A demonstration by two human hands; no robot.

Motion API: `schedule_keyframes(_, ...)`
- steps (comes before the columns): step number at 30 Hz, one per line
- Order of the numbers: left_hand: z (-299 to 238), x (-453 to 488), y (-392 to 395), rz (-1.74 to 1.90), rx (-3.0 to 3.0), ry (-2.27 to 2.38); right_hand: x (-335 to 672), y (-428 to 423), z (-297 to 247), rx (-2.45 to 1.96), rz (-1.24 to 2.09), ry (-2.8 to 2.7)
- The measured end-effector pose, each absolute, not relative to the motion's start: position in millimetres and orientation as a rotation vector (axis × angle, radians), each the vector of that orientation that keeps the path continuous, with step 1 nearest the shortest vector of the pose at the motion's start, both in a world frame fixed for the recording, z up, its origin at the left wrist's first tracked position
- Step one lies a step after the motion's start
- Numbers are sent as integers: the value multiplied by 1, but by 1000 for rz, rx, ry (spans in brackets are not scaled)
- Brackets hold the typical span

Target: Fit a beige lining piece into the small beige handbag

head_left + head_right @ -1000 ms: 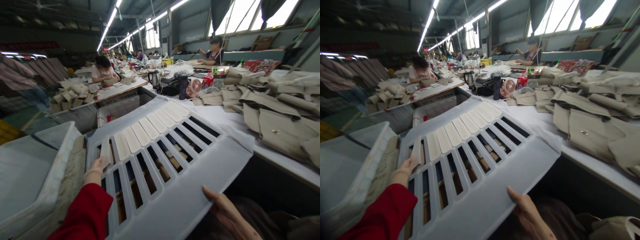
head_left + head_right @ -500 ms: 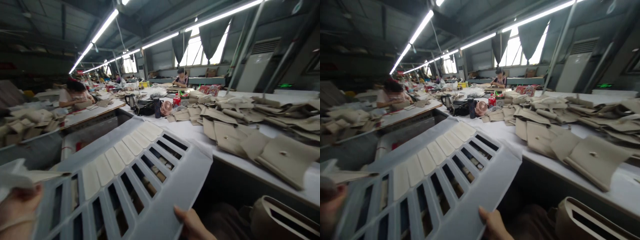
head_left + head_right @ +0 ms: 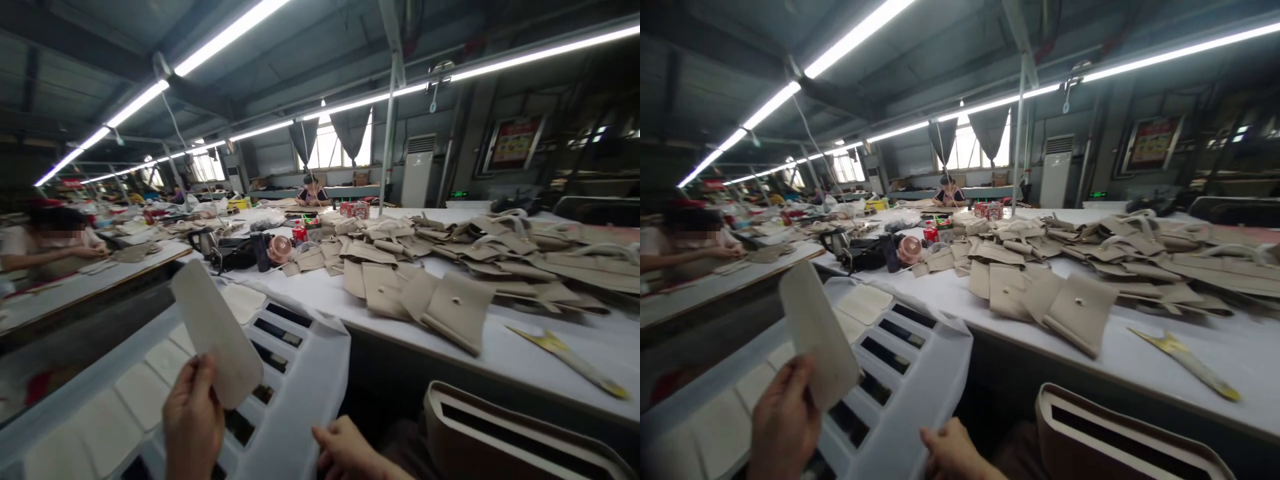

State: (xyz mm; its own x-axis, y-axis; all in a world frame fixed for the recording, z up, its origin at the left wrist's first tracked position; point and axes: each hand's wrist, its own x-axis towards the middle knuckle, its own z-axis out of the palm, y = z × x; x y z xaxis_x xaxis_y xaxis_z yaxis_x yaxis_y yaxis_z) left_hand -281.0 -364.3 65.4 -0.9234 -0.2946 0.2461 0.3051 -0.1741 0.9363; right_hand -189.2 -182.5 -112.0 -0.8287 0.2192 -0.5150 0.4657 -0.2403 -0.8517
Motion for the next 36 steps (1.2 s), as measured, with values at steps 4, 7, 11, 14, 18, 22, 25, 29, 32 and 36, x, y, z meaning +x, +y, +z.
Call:
schedule_keyframes(4, 25, -221, -285, -2171, -338, -2065, -136, -121, -28, 660, -2436, 2299)
schedule_keyframes(7, 19, -169, -232, -1820, -890, -2125, -98, -89, 49, 506, -2598, 2532)
schedule_keyframes(11, 30, -117, -169, -1495, -1376, -1896, -54, -58, 107, 724, -2163, 3051)
schedule_keyframes(14, 42, -94, -132, -1367, -1488, -1784, -21, -36, 116, 873, -1774, 3301)
schedule_keyframes(18, 59, -75, -102, -1434, -1839, -1722, 20, -1, 116, 1045, -1394, 3554)
schedule_keyframes(22, 70, -82, -101, -1600, -1889, -1648, 55, 39, 115, 1088, -1019, 3680)
schedule_keyframes(25, 74, -109, -103, -1560, -1425, -1646, 73, 62, 107, 999, -867, 3697)
schedule_keyframes(29, 71, -143, -90, -1475, -1566, -2000, 78, 77, 84, 822, -831, 3696)
schedule_keyframes(32, 57, -153, -79, -1493, -1711, -2172, 73, 81, 65, 780, -850, 3659)
schedule_keyframes(36, 30, -155, -76, -1511, -1708, -2221, 65, 89, 44, 751, -754, 3643)
